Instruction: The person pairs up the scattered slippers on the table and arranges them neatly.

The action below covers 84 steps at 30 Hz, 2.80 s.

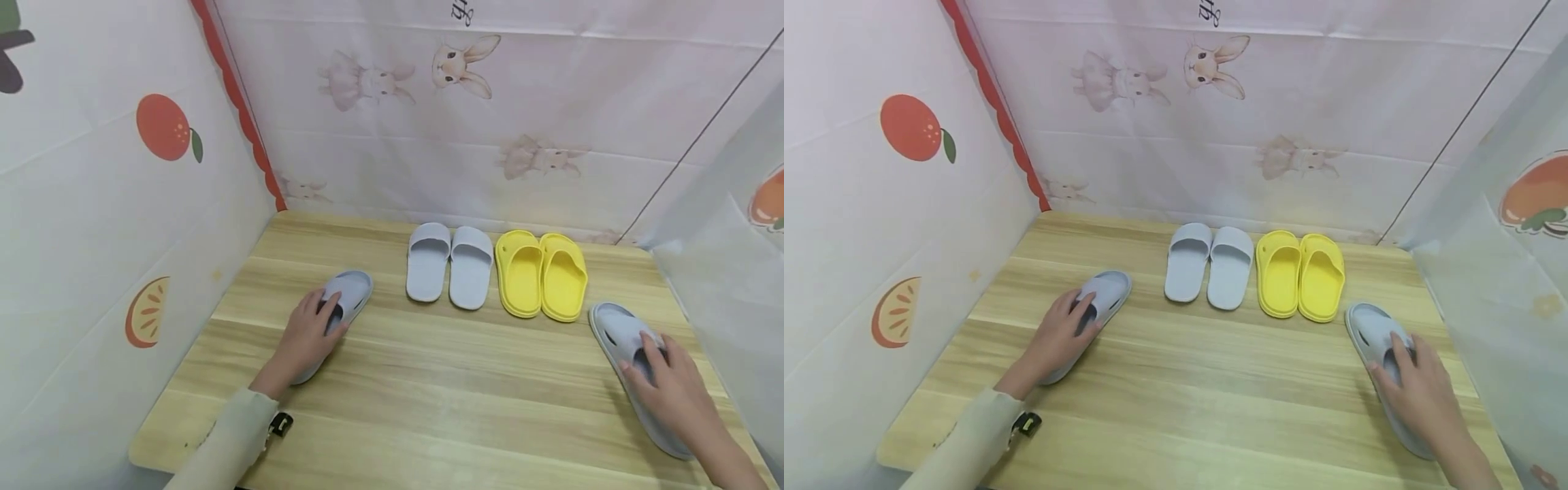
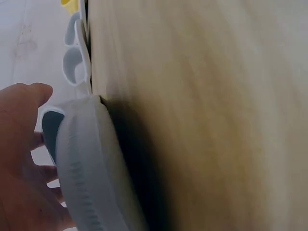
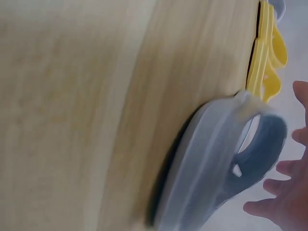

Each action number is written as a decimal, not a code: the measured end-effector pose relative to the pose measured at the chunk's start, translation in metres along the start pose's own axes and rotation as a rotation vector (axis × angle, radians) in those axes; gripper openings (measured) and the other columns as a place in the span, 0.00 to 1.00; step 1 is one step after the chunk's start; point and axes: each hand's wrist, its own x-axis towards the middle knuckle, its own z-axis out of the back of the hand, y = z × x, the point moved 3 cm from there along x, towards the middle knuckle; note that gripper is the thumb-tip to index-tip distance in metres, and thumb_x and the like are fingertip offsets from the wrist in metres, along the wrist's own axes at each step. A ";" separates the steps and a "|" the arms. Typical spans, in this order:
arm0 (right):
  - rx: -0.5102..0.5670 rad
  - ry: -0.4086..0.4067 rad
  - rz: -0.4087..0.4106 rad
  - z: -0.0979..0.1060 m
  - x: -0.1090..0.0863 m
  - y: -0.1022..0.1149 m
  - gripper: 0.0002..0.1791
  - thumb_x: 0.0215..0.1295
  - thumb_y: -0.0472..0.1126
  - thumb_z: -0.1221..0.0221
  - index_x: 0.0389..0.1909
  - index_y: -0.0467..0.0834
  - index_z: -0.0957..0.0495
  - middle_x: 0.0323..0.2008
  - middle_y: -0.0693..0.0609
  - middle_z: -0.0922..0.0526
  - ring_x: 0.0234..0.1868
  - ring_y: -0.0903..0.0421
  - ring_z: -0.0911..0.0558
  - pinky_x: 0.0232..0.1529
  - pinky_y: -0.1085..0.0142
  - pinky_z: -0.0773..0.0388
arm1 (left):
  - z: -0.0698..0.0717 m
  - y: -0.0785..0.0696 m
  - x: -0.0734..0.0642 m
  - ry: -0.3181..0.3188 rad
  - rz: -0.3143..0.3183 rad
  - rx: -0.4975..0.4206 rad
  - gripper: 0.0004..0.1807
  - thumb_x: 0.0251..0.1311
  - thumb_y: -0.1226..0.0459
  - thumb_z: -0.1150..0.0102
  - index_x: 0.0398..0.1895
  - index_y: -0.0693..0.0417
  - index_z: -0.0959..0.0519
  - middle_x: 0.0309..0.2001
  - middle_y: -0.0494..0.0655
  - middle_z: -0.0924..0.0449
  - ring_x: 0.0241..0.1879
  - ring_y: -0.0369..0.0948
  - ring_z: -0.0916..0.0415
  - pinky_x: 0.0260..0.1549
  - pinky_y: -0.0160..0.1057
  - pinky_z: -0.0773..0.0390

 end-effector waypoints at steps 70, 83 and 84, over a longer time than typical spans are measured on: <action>-0.078 0.044 -0.135 -0.025 -0.028 0.097 0.43 0.75 0.65 0.54 0.70 0.29 0.36 0.51 0.15 0.34 0.47 0.17 0.27 0.35 0.30 0.27 | -0.017 -0.052 -0.034 0.060 0.106 -0.028 0.35 0.72 0.42 0.53 0.79 0.38 0.42 0.77 0.60 0.46 0.74 0.58 0.46 0.61 0.67 0.34; -0.064 0.038 -0.080 -0.039 -0.034 0.143 0.42 0.74 0.63 0.49 0.71 0.31 0.38 0.51 0.16 0.33 0.43 0.20 0.24 0.31 0.33 0.25 | -0.021 -0.060 -0.035 0.056 0.104 -0.023 0.35 0.73 0.42 0.54 0.80 0.37 0.42 0.77 0.58 0.46 0.74 0.57 0.47 0.61 0.64 0.33; -0.069 0.046 -0.082 -0.040 -0.034 0.146 0.43 0.73 0.63 0.49 0.71 0.31 0.38 0.51 0.16 0.33 0.44 0.20 0.24 0.31 0.33 0.25 | -0.021 -0.061 -0.035 0.059 0.102 -0.025 0.35 0.73 0.42 0.54 0.80 0.37 0.43 0.77 0.58 0.47 0.74 0.57 0.47 0.62 0.64 0.33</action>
